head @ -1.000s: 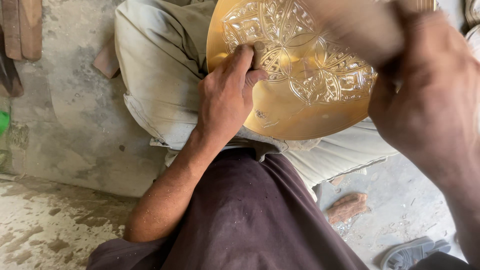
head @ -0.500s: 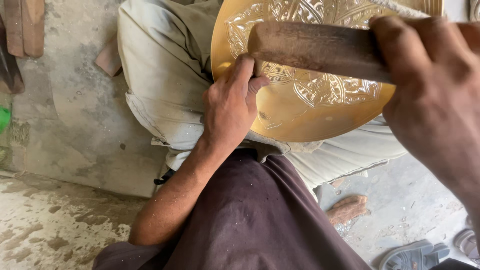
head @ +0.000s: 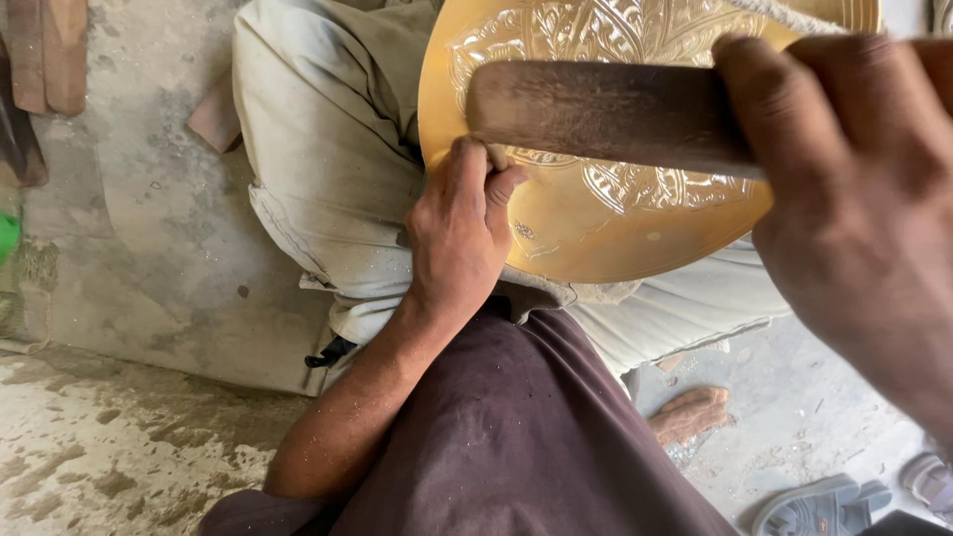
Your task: The person sits cross-legged on the floor holding a brass plate on their lap and hammers a punch-like chisel against its surface with a wooden mallet, working the raised floral pattern across the plate and repositioning the plate between hammering passes.
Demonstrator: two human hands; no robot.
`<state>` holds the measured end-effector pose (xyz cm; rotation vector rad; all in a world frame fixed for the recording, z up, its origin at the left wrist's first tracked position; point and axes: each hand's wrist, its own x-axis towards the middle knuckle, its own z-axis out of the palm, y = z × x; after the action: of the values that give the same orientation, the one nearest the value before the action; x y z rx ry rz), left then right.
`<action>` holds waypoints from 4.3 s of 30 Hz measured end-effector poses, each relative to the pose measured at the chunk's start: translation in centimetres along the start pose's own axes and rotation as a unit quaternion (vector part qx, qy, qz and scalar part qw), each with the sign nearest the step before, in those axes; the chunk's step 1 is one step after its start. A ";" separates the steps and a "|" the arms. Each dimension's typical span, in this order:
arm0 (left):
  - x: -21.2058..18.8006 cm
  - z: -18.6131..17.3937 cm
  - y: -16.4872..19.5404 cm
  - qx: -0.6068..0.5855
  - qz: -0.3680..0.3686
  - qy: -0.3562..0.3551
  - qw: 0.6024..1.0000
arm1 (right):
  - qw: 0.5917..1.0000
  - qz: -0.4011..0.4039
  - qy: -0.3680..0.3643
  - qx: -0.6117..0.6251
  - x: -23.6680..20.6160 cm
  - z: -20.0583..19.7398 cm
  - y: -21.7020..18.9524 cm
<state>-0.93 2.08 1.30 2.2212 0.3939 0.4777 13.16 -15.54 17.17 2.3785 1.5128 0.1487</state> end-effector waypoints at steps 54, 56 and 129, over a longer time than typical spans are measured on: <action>-0.2 -0.8 0.3 -0.025 -0.016 -0.087 0.996 | 0.979 0.106 -0.029 0.172 -2.1 0.5 -0.3; -0.3 -0.8 0.5 0.002 -0.029 -0.093 0.995 | 0.984 0.098 -0.044 0.144 -2.2 0.5 -0.4; -1.8 -0.6 1.2 -0.060 -0.068 -0.149 0.985 | 0.980 0.099 -0.052 0.167 0.2 1.0 -0.1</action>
<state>-2.63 0.96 2.16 2.0899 0.3451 0.0893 13.41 -15.50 16.14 2.7493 1.3373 -0.1992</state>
